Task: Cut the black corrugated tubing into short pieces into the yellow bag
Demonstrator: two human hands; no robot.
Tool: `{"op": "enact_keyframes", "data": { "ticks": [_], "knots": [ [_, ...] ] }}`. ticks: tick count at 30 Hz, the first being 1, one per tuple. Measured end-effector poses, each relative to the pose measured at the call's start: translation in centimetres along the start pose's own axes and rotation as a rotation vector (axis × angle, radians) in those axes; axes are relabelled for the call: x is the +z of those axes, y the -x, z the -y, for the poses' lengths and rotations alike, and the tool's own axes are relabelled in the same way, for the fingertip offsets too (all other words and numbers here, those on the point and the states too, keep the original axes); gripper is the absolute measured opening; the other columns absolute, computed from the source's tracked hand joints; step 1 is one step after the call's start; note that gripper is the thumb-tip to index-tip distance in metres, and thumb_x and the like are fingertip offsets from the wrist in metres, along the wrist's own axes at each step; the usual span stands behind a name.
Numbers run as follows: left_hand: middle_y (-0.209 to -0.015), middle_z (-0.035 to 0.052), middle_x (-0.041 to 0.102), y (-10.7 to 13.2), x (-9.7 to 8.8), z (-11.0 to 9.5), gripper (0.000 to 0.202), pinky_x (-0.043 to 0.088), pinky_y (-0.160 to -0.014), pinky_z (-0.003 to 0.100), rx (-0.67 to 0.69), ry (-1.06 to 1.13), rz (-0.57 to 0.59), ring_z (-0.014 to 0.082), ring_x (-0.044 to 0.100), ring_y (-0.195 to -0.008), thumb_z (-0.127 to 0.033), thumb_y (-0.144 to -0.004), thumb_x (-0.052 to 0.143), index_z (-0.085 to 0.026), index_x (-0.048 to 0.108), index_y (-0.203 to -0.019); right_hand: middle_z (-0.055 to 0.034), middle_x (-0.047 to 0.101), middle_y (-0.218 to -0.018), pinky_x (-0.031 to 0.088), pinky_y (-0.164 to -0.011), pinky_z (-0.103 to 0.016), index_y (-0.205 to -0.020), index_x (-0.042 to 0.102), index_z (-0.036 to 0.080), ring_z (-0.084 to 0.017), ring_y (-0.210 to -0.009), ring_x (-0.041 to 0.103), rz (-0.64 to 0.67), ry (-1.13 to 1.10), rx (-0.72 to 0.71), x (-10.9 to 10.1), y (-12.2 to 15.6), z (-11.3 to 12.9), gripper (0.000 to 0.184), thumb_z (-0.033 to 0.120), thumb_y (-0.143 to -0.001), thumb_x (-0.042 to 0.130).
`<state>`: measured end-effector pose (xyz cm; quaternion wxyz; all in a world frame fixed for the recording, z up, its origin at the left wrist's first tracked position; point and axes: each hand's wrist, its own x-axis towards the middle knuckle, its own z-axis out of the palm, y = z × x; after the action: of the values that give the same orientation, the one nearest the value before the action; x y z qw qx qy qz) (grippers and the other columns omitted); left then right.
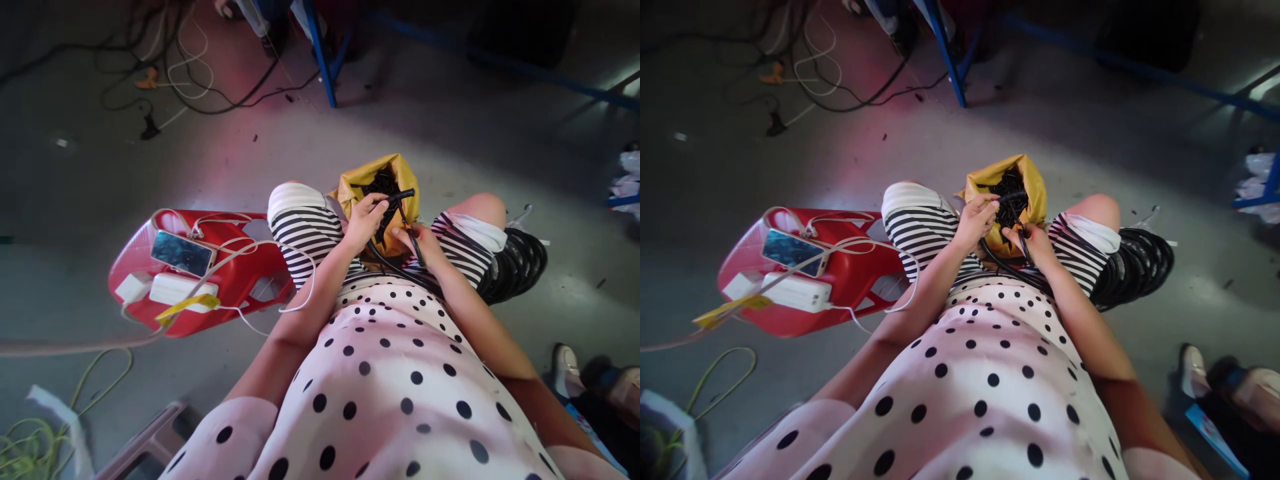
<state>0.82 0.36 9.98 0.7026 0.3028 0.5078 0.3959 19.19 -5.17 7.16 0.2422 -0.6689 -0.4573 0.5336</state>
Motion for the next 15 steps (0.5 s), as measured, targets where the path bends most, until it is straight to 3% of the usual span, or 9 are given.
{"op": "enact_keyframes", "data": {
  "ticks": [6,11,15],
  "knots": [
    [-0.058,-0.0107,0.046,-0.6,-0.5,1.1,0.034,0.022,-0.043,0.02,0.085,-0.027,0.022,0.003,0.032,-0.044,-0.043,-0.096,0.093,-0.017,0.077,-0.111,-0.0023,0.068,-0.073,0.052,-0.072,-0.035,-0.089,0.069,0.023,-0.025,-0.078,0.066,-0.006,-0.02,-0.016,0.0,-0.6,0.5,0.063,0.082,-0.078,0.087],
    [-0.072,-0.0022,0.067,-1.1,-0.6,1.7,0.034,0.045,-0.058,0.02,0.173,-0.093,-0.011,0.0093,0.06,-0.063,-0.044,-0.093,0.094,-0.017,0.081,-0.108,-0.0012,0.067,-0.074,0.047,-0.071,-0.034,-0.083,0.065,0.024,-0.021,-0.073,0.061,-0.001,-0.026,-0.016,0.3,-0.6,0.9,0.067,0.088,-0.078,0.082],
    [-0.078,0.0006,0.073,-1.3,-1.0,1.8,0.034,0.05,-0.066,0.021,0.203,-0.144,0.021,0.0124,0.067,-0.073,-0.046,-0.092,0.092,-0.017,0.082,-0.107,-0.0014,0.065,-0.072,0.045,-0.066,-0.034,-0.08,0.06,0.025,-0.02,-0.07,0.058,0.032,-0.087,0.014,0.5,-0.3,1.6,0.071,0.091,-0.077,0.083]
  ]
}}
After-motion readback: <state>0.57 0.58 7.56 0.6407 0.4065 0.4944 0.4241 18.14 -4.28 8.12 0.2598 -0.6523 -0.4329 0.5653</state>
